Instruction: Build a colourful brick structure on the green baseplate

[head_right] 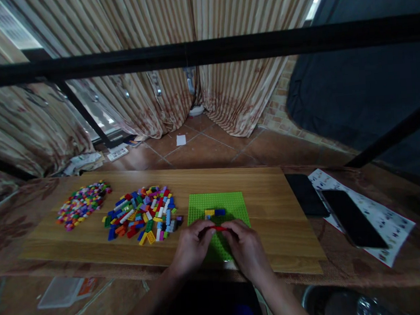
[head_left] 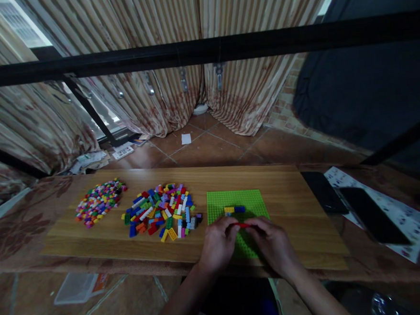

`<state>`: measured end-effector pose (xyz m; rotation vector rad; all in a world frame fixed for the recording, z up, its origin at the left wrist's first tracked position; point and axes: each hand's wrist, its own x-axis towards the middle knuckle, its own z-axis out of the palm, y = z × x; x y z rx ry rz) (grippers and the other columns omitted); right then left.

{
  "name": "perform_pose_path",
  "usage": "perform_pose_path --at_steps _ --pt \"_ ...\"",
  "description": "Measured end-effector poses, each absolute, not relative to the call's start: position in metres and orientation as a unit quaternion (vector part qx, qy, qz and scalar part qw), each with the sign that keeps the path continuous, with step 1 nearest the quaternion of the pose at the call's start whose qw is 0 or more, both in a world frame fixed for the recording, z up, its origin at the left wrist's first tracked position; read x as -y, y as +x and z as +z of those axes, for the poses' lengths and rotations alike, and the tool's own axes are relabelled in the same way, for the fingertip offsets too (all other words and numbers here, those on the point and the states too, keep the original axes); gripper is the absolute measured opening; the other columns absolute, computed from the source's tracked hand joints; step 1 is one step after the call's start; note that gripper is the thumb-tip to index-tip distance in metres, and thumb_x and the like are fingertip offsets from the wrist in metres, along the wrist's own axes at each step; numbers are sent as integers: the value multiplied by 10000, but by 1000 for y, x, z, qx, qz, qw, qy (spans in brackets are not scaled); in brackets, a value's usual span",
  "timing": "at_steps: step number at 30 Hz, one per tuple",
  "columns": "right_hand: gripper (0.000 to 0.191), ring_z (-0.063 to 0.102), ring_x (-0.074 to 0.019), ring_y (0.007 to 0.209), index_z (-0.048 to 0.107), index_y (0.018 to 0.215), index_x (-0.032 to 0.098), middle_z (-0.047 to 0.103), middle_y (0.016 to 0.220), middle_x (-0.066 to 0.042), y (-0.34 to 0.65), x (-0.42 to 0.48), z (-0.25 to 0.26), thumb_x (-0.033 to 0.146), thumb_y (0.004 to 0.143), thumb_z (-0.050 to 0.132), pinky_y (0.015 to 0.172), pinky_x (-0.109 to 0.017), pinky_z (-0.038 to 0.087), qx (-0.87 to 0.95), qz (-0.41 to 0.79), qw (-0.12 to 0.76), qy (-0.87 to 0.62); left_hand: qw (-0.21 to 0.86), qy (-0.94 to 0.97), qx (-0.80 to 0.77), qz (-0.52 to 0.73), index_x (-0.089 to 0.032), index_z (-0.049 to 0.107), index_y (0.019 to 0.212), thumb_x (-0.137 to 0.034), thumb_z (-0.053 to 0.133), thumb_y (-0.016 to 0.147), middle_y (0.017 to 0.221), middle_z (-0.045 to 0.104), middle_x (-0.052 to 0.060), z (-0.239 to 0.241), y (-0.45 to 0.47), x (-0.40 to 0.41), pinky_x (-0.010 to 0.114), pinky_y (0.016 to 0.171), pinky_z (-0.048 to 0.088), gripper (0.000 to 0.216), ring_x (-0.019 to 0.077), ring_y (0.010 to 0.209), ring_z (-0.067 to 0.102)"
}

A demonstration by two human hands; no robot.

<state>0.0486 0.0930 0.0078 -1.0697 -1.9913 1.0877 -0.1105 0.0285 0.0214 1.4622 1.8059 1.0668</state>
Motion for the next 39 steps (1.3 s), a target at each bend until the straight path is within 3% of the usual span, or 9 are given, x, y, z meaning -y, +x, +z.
perform_pose_path --at_steps 5,14,21,28,39 --pt "207 634 -197 859 715 931 237 669 934 -59 46 -117 -4 308 911 522 802 -334 507 811 294 306 -402 189 497 -759 375 -187 646 1076 -242 515 888 1038 677 76 17 -120 -39 303 832 491 236 184 895 639" --pt "243 614 -213 871 729 978 226 674 945 -72 33 -124 -15 280 932 496 806 -353 500 862 184 279 -381 212 488 -780 329 -171 638 1095 -261 532 875 1041 692 85 16 -131 -55 311 831 495 260 197 913 655" --pt "204 627 -218 890 714 984 220 697 929 -68 38 -125 -14 282 901 538 834 -372 502 840 217 298 -399 192 473 -813 280 -169 647 1079 -318 588 839 1046 700 99 20 -123 -65 341 813 493 288 240 924 670" --pt "262 665 -216 846 709 979 202 712 926 -77 46 -127 -13 382 864 558 791 -362 521 768 285 353 -452 173 453 -838 251 -200 653 1071 -319 599 825 1039 709 63 24 -118 -68 295 783 483 279 219 922 675" --pt "278 655 -216 798 728 901 192 713 892 -83 32 -133 -7 411 816 580 759 -358 503 769 283 294 -492 161 452 -842 246 -210 642 1057 -317 593 814 1028 706 51 24 -114 -68 298 759 480 270 214 902 675"
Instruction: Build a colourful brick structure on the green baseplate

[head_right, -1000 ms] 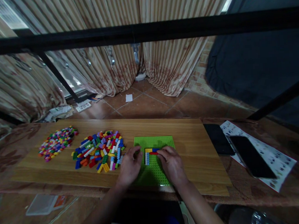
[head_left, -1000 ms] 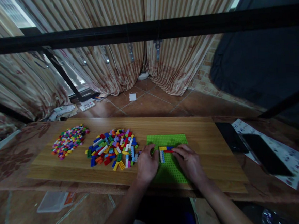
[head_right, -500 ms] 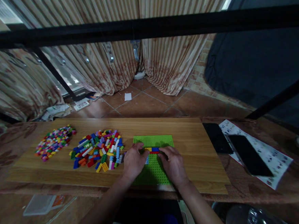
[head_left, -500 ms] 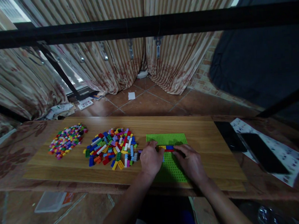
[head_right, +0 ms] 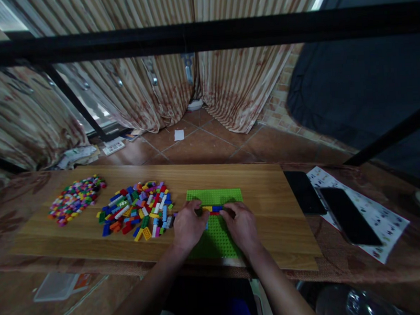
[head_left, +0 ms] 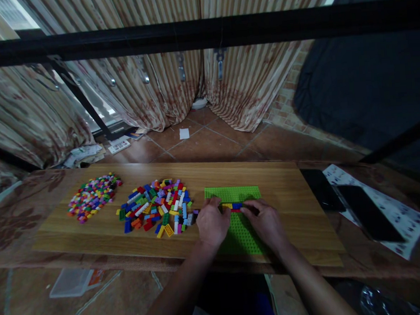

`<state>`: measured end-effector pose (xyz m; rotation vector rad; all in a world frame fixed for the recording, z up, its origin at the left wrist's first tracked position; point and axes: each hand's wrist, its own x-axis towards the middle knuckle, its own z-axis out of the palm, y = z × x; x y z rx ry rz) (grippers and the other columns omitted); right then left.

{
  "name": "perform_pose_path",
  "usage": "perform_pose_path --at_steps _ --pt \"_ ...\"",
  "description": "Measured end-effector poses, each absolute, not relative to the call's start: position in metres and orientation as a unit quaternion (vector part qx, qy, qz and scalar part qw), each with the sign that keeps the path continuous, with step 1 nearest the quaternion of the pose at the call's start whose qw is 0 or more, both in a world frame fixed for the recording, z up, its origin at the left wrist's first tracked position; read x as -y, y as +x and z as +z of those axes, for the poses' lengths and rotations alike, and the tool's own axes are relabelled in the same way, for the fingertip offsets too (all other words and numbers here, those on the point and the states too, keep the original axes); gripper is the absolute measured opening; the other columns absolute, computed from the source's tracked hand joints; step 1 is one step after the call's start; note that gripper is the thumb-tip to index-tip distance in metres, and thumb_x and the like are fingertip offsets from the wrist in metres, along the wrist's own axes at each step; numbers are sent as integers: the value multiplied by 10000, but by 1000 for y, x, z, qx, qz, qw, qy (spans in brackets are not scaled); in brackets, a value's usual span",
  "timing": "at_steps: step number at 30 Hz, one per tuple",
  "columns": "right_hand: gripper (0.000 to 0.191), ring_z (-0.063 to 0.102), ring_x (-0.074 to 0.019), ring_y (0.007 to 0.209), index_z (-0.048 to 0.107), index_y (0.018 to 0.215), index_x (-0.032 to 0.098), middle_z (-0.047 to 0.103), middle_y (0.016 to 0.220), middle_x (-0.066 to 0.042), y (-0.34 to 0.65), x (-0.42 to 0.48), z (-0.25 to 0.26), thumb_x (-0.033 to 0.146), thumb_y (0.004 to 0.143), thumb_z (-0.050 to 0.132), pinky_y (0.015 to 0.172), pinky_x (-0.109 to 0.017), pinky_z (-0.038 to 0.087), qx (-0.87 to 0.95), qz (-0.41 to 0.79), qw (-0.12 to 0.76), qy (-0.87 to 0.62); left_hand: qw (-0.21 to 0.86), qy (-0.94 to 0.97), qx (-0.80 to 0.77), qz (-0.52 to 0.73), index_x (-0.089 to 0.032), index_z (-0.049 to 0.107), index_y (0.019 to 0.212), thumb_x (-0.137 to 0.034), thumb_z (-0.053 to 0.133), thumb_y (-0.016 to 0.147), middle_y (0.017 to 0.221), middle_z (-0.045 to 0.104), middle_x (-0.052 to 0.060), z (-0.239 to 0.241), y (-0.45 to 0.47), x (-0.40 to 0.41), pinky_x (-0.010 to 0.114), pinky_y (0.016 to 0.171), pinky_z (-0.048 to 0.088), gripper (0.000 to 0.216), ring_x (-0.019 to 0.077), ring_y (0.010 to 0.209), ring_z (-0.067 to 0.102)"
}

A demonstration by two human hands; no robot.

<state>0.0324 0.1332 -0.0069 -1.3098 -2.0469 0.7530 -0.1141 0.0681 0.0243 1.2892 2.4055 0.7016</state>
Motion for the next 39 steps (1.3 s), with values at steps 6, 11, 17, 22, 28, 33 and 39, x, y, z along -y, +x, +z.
perform_pose_path --at_steps 6,11,17,22,28,33,39 --pt "225 650 -199 728 736 820 204 721 816 -56 27 -139 -5 390 769 620 713 -338 486 743 321 266 -524 175 436 -848 247 -221 665 1003 -319 612 791 1008 716 46 24 -115 -71 295 757 479 240 219 916 678" --pt "191 655 -191 702 738 793 214 734 789 -40 27 -144 -3 370 746 637 675 -319 472 737 338 248 -530 188 424 -851 248 -225 681 989 -313 613 785 1008 727 43 24 -117 -74 295 774 479 232 221 933 678" --pt "163 657 -200 703 734 766 215 734 764 -39 27 -148 -6 348 723 649 674 -321 467 738 340 230 -536 203 416 -853 242 -250 688 962 -301 610 789 979 739 26 23 -116 -75 291 767 481 197 212 924 681" --pt "154 658 -201 677 731 731 217 731 726 -38 25 -148 -4 344 715 646 652 -315 470 746 340 228 -525 209 415 -852 241 -250 697 947 -293 606 797 986 740 40 21 -114 -74 285 771 484 181 209 921 683" --pt "273 684 -209 719 739 786 206 749 773 -50 39 -155 0 421 777 571 676 -310 505 752 337 248 -510 239 408 -837 273 -201 689 1036 -283 589 837 1022 735 79 31 -120 -71 296 862 489 237 220 994 670" --pt "401 673 -251 902 703 997 145 732 977 -128 60 -145 3 382 873 403 829 -391 510 741 285 297 -530 224 417 -815 334 -163 626 1155 -170 457 903 1158 690 92 35 -132 -39 287 952 469 303 177 1068 641" --pt "385 597 -248 1096 630 1188 178 654 1169 -110 40 -110 -8 244 881 408 986 -434 457 807 227 295 -458 175 504 -766 359 -143 529 1279 -212 476 881 1232 634 126 12 -119 -4 390 1014 455 408 229 1153 587"
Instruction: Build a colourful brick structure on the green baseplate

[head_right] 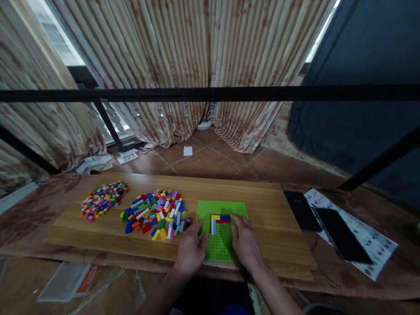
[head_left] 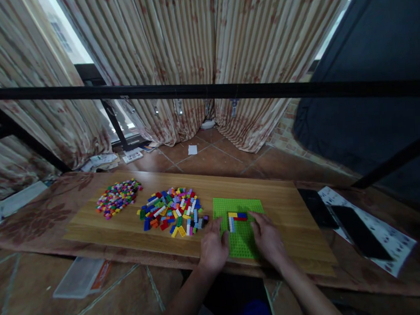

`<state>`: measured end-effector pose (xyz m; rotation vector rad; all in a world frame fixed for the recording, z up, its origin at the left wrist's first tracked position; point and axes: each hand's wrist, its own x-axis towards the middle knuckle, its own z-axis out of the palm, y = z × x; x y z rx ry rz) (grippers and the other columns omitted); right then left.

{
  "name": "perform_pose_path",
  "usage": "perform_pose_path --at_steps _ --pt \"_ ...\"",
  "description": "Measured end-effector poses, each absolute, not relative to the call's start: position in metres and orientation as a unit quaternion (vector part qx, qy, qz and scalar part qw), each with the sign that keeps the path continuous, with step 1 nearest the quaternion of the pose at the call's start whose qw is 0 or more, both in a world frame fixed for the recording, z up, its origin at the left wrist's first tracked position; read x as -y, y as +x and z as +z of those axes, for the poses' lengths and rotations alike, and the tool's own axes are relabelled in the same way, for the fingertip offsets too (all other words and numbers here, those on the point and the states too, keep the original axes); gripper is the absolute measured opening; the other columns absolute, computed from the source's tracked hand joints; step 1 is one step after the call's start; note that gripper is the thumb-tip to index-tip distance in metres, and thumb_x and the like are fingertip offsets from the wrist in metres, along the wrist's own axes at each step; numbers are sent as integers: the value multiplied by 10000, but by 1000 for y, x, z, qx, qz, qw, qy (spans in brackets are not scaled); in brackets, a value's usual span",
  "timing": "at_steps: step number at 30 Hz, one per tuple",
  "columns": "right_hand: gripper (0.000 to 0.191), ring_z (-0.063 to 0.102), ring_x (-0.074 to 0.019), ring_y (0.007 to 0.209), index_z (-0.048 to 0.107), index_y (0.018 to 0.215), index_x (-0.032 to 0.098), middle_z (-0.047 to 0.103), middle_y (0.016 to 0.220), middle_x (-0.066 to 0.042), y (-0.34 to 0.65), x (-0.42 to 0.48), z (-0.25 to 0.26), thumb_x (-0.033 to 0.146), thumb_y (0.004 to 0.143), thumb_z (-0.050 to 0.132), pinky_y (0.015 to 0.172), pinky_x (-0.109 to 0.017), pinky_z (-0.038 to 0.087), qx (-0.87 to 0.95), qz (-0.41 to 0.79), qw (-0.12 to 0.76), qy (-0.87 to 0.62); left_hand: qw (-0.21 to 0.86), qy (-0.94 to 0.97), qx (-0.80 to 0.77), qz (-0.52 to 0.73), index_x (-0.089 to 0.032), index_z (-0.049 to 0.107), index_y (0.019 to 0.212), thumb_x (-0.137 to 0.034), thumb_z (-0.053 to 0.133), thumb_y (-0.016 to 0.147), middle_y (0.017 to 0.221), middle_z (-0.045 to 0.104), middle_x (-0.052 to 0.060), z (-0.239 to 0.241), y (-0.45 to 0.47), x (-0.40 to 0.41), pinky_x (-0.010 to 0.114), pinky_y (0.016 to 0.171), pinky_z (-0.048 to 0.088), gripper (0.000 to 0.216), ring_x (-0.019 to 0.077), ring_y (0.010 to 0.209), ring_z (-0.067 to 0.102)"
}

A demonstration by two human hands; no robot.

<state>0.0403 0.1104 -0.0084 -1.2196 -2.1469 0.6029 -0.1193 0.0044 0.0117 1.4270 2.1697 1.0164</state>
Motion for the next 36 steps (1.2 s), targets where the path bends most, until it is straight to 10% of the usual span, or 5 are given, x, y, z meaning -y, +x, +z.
perform_pose_path --at_steps 16,36 --pt "403 468 -314 1207 575 1238 138 537 1298 -177 51 -88 -46 307 930 377 987 -527 411 829 65 276 -482 144 614 -706 322 -158 295 1461 -138 513 829 1358 539 120 -17 -118 1 447 1097 385 669 256 1274 469" --pt "302 557 -256 1056 644 1123 198 648 1117 -97 -53 -21 10 260 932 419 946 -433 443 901 154 252 -317 62 520 -743 417 -176 481 1316 -110 489 857 1268 604 123 -14 -156 107 450 1024 469 464 240 1198 547"
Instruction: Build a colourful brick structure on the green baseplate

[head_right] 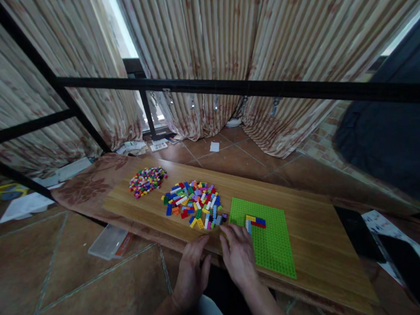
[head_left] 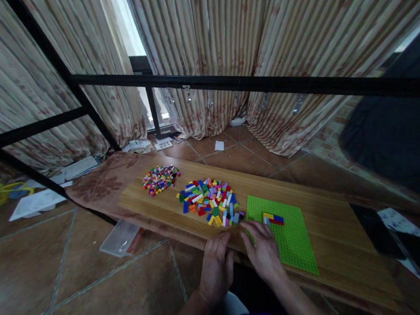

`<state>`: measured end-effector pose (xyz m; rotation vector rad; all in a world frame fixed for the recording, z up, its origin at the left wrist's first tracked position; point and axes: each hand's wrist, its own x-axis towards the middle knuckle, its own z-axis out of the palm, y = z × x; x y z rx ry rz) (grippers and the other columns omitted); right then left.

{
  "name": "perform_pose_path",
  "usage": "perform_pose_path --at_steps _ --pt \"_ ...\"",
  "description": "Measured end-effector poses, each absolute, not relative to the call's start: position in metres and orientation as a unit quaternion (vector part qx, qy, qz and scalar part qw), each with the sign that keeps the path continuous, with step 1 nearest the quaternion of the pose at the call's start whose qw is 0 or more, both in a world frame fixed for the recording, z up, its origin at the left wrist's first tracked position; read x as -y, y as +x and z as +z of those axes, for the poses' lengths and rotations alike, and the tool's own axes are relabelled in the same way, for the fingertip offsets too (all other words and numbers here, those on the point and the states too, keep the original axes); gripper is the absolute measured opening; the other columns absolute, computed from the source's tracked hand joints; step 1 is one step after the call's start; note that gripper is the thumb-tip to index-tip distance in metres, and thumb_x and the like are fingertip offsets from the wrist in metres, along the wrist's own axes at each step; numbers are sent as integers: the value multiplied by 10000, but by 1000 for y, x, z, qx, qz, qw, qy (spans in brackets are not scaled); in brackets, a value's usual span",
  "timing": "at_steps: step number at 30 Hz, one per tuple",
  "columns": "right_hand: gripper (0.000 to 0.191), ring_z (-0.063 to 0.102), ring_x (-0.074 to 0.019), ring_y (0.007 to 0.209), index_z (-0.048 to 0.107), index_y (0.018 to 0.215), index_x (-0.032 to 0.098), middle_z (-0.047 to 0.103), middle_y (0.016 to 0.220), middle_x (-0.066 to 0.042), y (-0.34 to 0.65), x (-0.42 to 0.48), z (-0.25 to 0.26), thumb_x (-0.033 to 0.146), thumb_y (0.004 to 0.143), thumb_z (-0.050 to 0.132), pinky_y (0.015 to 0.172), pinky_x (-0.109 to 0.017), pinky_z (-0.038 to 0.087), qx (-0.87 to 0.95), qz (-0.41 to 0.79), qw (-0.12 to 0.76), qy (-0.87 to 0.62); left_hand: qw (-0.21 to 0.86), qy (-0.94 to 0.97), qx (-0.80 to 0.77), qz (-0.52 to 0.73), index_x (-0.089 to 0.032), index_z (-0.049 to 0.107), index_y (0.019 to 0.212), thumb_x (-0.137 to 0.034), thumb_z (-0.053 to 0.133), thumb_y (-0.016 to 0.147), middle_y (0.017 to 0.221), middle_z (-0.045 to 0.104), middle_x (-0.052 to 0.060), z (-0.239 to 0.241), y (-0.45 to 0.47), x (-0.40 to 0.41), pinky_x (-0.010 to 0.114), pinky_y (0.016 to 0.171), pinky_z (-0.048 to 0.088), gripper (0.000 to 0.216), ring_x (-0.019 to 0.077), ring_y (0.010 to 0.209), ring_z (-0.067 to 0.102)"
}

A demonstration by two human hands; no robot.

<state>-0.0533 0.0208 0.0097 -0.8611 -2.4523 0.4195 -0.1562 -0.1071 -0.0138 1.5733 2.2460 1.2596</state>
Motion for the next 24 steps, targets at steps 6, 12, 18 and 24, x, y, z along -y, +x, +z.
perform_pose_path --at_steps 6,12,18,24 --pt "213 523 -284 1004 667 1016 214 617 1045 -104 -117 -7 9 315 870 550 929 -470 420 919 117 225 -302 56 466 -773 427 -199 533 1263 -140 466 866 1199 642 109 -13 -189 126 444 973 505 407 242 1124 597" --pt "75 517 -298 982 644 865 214 610 1035 -108 -140 -2 7 247 852 577 864 -460 434 909 102 208 -346 53 464 -773 430 -197 524 1265 -171 457 881 1187 648 102 -13 -200 127 416 953 514 391 233 1108 604" --pt "198 607 -235 938 605 1013 198 652 1013 -86 -118 3 26 261 938 434 827 -367 473 862 263 235 -365 60 454 -776 434 -174 551 1231 -229 482 890 1157 661 113 -11 -201 118 419 939 516 352 245 1081 620" --pt "291 635 -171 767 637 1052 215 679 870 -32 -48 17 25 375 948 417 680 -264 480 744 484 239 -393 129 461 -737 477 -194 555 1238 -249 519 884 1218 649 98 0 -173 104 393 987 490 360 224 1137 607"
